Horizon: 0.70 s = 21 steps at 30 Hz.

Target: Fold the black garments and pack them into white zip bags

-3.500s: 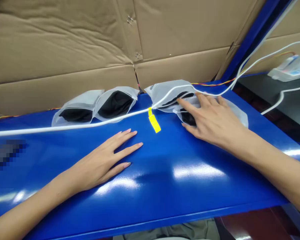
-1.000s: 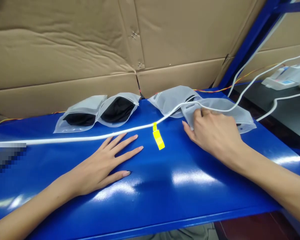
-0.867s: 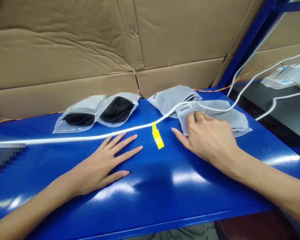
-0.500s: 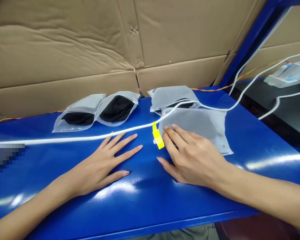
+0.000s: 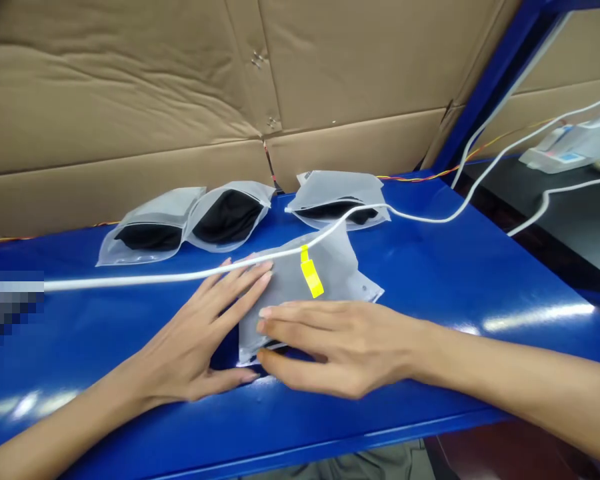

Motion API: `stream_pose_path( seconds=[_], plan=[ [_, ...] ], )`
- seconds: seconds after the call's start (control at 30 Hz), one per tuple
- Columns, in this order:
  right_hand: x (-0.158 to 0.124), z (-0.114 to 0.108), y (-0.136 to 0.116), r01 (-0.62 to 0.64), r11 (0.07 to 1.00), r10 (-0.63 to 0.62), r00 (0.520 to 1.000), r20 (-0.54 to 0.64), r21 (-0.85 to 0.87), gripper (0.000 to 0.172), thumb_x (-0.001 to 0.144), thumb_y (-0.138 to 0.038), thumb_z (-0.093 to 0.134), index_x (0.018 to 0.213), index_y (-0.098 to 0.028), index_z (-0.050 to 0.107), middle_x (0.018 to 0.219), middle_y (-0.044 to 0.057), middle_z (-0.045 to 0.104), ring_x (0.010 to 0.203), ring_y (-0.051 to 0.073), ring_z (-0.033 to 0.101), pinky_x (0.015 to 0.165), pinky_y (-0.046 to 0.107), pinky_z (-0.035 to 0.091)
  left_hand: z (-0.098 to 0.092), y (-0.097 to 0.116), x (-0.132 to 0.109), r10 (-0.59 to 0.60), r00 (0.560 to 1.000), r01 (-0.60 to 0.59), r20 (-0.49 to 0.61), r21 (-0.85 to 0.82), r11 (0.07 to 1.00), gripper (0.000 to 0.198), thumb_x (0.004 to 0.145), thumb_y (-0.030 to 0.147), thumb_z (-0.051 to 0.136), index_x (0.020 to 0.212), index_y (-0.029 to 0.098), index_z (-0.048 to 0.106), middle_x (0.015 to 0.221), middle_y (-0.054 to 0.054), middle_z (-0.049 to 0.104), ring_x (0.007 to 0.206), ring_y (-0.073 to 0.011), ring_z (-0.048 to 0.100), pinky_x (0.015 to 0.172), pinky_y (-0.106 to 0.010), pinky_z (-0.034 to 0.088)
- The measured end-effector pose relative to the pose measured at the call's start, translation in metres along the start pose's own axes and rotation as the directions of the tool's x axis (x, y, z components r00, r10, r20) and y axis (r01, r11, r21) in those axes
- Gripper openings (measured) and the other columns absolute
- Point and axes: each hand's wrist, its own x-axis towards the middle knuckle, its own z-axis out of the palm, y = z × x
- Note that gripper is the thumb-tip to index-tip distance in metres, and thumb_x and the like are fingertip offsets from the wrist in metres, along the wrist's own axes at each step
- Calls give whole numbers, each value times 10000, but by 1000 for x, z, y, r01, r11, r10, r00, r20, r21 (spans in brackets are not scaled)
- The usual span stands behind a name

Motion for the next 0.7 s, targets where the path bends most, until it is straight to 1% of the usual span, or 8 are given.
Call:
stream_pose_path(
  seconds=[0.1,0.17,0.23,0.3,0.4,0.47,0.6,0.7],
  plan=[
    [2,0,-2,178,979,-190,971,-142,-97,195,1010,-173,651,1087,-191,829,1170,44,827,1150,181,757,1105,287,604,1,1,1,-27,999,27,35,24,999,905,1080,572,468,1742,194,-19,1760,-188,317,1606,-359,372,1329,-576,260],
    [1,-3,-5,241,959,-264,952,-154,-152,204,1014,-196,647,1079,-190,840,1130,35,833,1066,172,771,1005,259,652,0,-1,0,-41,999,40,26,26,999,847,1089,486,455,1742,194,1,1751,-183,340,1587,-343,410,1322,-561,285],
    [-1,-6,-7,176,969,-199,972,-127,-172,235,1018,-170,617,1108,-130,831,1114,71,835,1054,199,784,981,287,666,-1,-2,-2,-45,999,44,15,27,999,829,1087,451,452,1743,189,19,1741,-183,363,1581,-347,420,1321,-571,283],
    [-3,-8,-9,48,982,-69,991,-113,-182,272,1020,-113,565,1136,-40,800,1127,137,828,1100,255,786,1014,349,658,-2,-3,-3,-50,999,49,14,24,998,823,1084,433,456,1743,187,30,1735,-182,375,1575,-352,431,1318,-583,285],
    [-4,-3,-11,-54,973,24,990,-135,-223,263,1004,-57,567,1174,20,752,1167,191,811,1148,310,771,1045,422,642,-1,-4,-4,-56,998,56,11,11,998,824,1086,429,452,1745,199,13,1745,-169,359,1569,-349,442,1309,-584,305],
    [-4,2,-11,-108,954,76,990,-122,-281,256,990,-53,612,1199,39,727,1163,202,806,1126,331,771,1014,450,651,0,-4,-4,-54,998,54,12,17,998,831,1092,439,446,1744,198,-9,1752,-168,343,1577,-344,431,1311,-584,301],
    [-2,10,-10,-141,909,131,990,-53,-393,272,986,-13,589,1226,17,714,1096,172,812,1010,300,778,892,425,663,2,-3,-4,-60,998,59,12,56,997,834,1097,463,438,1742,184,-12,1742,-180,360,1560,-352,456,1288,-583,338],
    [-1,13,-8,-131,893,118,991,-55,-431,232,977,-3,599,1166,-18,734,993,140,811,908,267,765,825,397,649,3,0,-4,-66,998,65,4,71,995,853,1092,487,462,1743,186,1,1735,-175,378,1538,-359,485,1272,-584,364]
  ],
)
